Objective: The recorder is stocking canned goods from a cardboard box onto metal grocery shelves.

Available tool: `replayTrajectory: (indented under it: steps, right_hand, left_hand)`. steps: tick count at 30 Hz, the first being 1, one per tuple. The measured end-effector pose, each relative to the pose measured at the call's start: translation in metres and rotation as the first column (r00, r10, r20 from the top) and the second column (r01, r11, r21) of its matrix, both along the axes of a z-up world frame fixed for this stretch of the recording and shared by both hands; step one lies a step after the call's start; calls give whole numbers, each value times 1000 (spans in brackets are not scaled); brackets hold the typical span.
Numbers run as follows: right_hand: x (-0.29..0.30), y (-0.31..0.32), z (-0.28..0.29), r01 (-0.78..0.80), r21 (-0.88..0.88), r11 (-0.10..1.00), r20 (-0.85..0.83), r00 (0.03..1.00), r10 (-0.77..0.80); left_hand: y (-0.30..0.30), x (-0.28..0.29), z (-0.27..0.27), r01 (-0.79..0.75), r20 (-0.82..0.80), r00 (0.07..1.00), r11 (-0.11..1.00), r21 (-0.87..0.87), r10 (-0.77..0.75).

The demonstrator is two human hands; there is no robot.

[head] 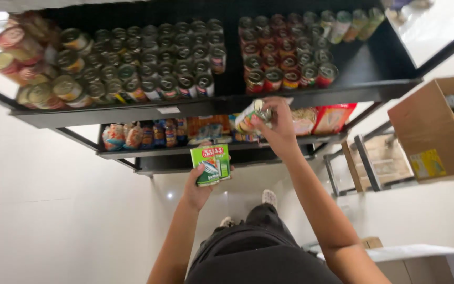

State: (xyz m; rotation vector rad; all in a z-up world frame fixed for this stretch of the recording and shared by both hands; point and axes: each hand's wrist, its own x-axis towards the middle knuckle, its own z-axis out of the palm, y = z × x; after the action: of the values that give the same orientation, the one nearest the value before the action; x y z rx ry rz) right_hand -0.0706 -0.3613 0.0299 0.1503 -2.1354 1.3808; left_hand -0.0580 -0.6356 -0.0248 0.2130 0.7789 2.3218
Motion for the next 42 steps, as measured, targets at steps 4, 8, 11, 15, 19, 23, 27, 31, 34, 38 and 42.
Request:
replayTrajectory:
  steps: [4,8,11,15,19,23,27,31,34,38,42]
  right_hand:
    - [-74,-22,31,33,217,976,-63,998,-20]
    - [-156,-24,-5,90,497,863,-64,996,-67]
    - [-203,-24,-32,109,610,785,84,976,-201]
    - [-251,-15,-90,95,629,772,153,958,-242]
    - [-243,-25,-50,106,519,848,192,953,-236]
    - [-195,-29,-39,182,342,922,202,944,-262]
    - [-137,-24,-79,-174,-145,974,460,860,222]
    - [-62,-55,-22,-358,-44,933,517,791,328]
    - [-63,-44,-2,-306,-132,943,569,756,325]
    - [-114,-19,-9,-50,161,986,351,936,-10]
    - [-164,-28,-8,116,367,923,432,857,-280]
  left_hand:
    - [-14,5,-7,-63,-24,998,997,44,64]
    - [-20,9,-44,-98,41,994,995,21,97]
    - [-20,2,-62,-102,74,992,994,33,99]
    - [-16,-8,-34,-111,97,989,994,4,110]
    - [-13,-15,-1,-138,82,987,989,-43,142]
    - [-13,-21,20,-126,1,992,988,92,127]
    - [-5,-36,26,-153,-92,981,974,165,170]
    - [11,-47,16,-163,-104,978,976,142,178]
    - [21,-45,13,-190,-92,976,977,93,199]
    - [25,-48,-4,-319,-75,944,946,56,323]
    - [20,-42,-12,-387,-73,921,920,-68,382]
